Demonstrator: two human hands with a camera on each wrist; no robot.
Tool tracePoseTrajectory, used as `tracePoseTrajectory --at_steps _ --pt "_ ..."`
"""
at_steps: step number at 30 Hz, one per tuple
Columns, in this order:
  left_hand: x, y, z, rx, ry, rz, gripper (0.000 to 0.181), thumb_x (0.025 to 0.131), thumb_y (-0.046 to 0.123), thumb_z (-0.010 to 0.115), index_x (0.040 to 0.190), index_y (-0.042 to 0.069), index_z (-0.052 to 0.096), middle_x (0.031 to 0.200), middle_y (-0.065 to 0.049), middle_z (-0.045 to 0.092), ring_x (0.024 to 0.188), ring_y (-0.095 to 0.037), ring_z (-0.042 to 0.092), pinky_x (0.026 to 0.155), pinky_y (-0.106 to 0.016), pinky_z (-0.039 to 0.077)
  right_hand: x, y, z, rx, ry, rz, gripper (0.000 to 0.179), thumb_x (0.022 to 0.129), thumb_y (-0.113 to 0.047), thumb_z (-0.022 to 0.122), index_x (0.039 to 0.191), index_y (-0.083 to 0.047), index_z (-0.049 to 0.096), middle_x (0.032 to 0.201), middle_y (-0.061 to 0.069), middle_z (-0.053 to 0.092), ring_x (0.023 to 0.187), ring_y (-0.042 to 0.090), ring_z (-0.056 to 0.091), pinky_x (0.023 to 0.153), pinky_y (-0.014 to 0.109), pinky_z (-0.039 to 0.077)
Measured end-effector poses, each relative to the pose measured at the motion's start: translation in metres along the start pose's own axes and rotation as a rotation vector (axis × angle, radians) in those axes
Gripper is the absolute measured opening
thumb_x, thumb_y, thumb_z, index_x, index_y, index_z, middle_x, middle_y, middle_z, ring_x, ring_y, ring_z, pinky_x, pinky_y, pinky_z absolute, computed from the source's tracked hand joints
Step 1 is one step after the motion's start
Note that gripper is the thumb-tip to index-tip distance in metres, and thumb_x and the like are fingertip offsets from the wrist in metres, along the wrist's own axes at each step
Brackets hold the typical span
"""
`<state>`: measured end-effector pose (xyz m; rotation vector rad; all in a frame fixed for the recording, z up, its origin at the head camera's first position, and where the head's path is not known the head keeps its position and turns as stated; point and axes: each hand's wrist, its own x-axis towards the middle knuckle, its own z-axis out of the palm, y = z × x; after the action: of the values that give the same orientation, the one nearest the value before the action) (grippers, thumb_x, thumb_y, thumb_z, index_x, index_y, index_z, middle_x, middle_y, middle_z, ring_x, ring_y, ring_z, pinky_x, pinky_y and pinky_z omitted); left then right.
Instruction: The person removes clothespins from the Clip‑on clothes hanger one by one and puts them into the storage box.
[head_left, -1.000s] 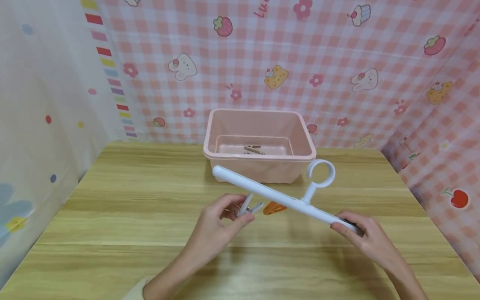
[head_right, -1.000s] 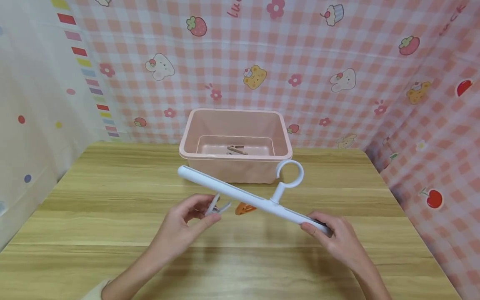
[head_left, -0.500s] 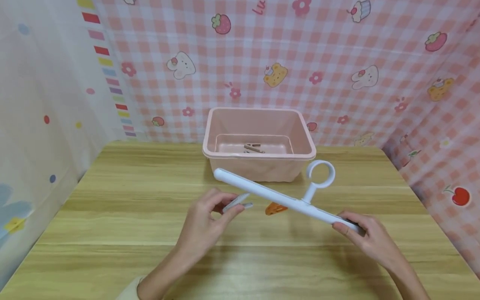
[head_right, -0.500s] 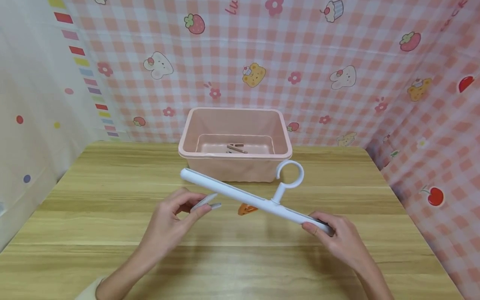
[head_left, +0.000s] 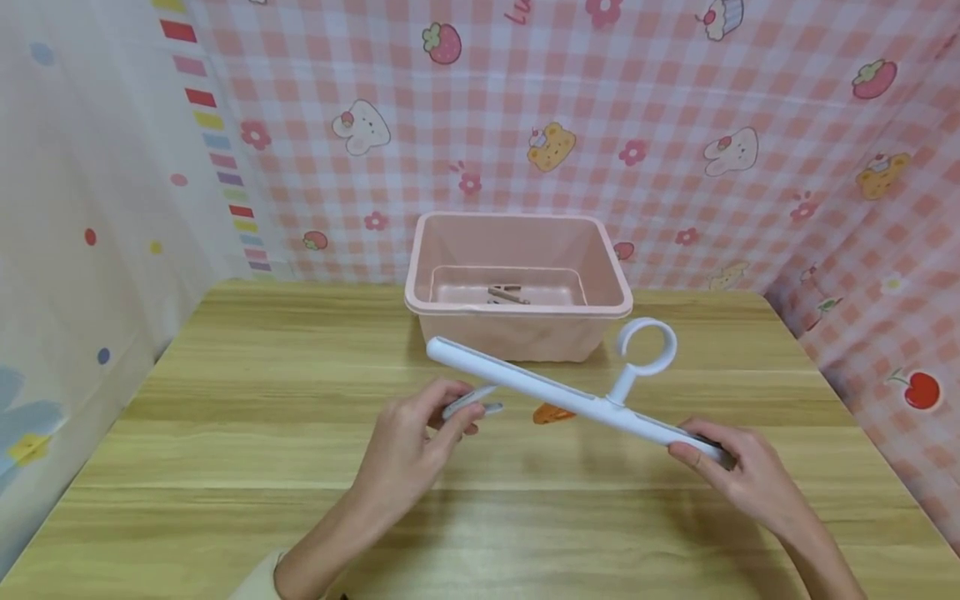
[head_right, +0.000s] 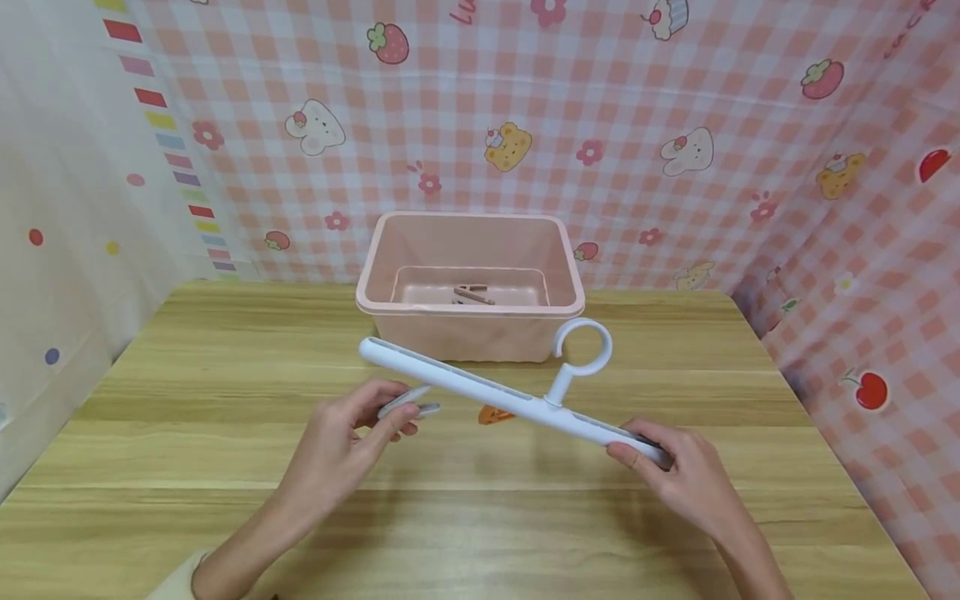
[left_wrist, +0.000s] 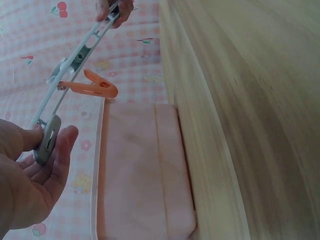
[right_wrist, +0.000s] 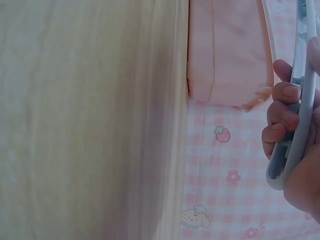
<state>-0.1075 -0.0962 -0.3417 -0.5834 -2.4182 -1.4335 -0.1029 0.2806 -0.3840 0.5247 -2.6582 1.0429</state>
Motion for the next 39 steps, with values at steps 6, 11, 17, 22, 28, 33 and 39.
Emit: tracePoseTrajectory --at_steps 6,11,17,22,28,33,39 --pt "0.001 -0.005 0.002 0.114 0.109 0.159 0.017 0.090 0.015 0.074 0.104 0.005 0.073 0.088 -0.005 0.078 0.073 -0.009 0.073 0.063 -0.015 0.057 0.000 0.001 -0.001 -0.028 0.028 -0.018 0.022 0.085 -0.006 0.077 0.096 -0.025 0.072 0.067 -0.015 0.055 0.052 -0.003 0.039 0.046 0.021 0.034" --pt "0.001 -0.011 0.004 0.230 0.197 0.342 0.018 0.088 0.010 0.077 0.102 0.001 0.072 0.093 -0.009 0.078 0.081 -0.013 0.076 0.071 -0.016 0.059 0.001 0.002 -0.001 -0.029 0.027 -0.038 0.024 0.084 -0.006 0.077 0.095 -0.026 0.072 0.070 -0.015 0.058 0.053 -0.004 0.040 0.047 0.020 0.034" --pt "0.002 -0.013 0.005 0.256 0.222 0.422 0.018 0.087 0.007 0.077 0.102 0.000 0.071 0.094 -0.010 0.078 0.083 -0.016 0.077 0.071 -0.018 0.059 0.002 0.002 0.000 -0.006 0.019 -0.064 0.023 0.084 -0.004 0.077 0.093 -0.024 0.071 0.070 -0.013 0.059 0.054 -0.004 0.041 0.048 0.019 0.035" --pt "0.000 -0.012 0.006 0.004 0.133 0.260 0.013 0.089 0.007 0.074 0.100 -0.001 0.073 0.089 -0.010 0.078 0.075 -0.012 0.075 0.067 -0.019 0.060 0.002 0.004 -0.001 -0.001 0.016 -0.074 0.021 0.084 -0.003 0.077 0.091 -0.022 0.072 0.069 -0.016 0.058 0.054 -0.003 0.042 0.049 0.019 0.036" --pt "0.001 -0.009 -0.001 -0.539 -0.109 -0.160 0.024 0.098 0.011 0.065 0.111 -0.009 0.067 0.094 -0.018 0.077 0.074 -0.011 0.075 0.070 -0.032 0.063 0.002 0.005 -0.002 0.006 -0.010 -0.078 0.020 0.085 -0.001 0.075 0.092 -0.020 0.072 0.069 -0.017 0.057 0.054 -0.002 0.041 0.049 0.020 0.036" --pt "0.003 -0.011 -0.007 -0.767 -0.230 -0.341 0.038 0.101 0.014 0.060 0.120 -0.019 0.058 0.093 0.000 0.078 0.075 -0.010 0.074 0.071 -0.025 0.061 0.003 0.003 -0.002 0.024 -0.022 -0.089 0.024 0.086 0.000 0.075 0.093 -0.022 0.071 0.070 -0.016 0.058 0.055 -0.002 0.042 0.050 0.020 0.037" --pt "0.004 -0.012 -0.010 -0.863 -0.298 -0.410 0.035 0.101 0.015 0.060 0.118 -0.017 0.060 0.088 0.003 0.077 0.075 -0.008 0.073 0.071 -0.021 0.058 0.003 0.003 -0.002 0.048 -0.037 -0.107 0.027 0.086 0.002 0.073 0.094 -0.024 0.070 0.069 -0.008 0.060 0.055 -0.002 0.042 0.050 0.020 0.037"
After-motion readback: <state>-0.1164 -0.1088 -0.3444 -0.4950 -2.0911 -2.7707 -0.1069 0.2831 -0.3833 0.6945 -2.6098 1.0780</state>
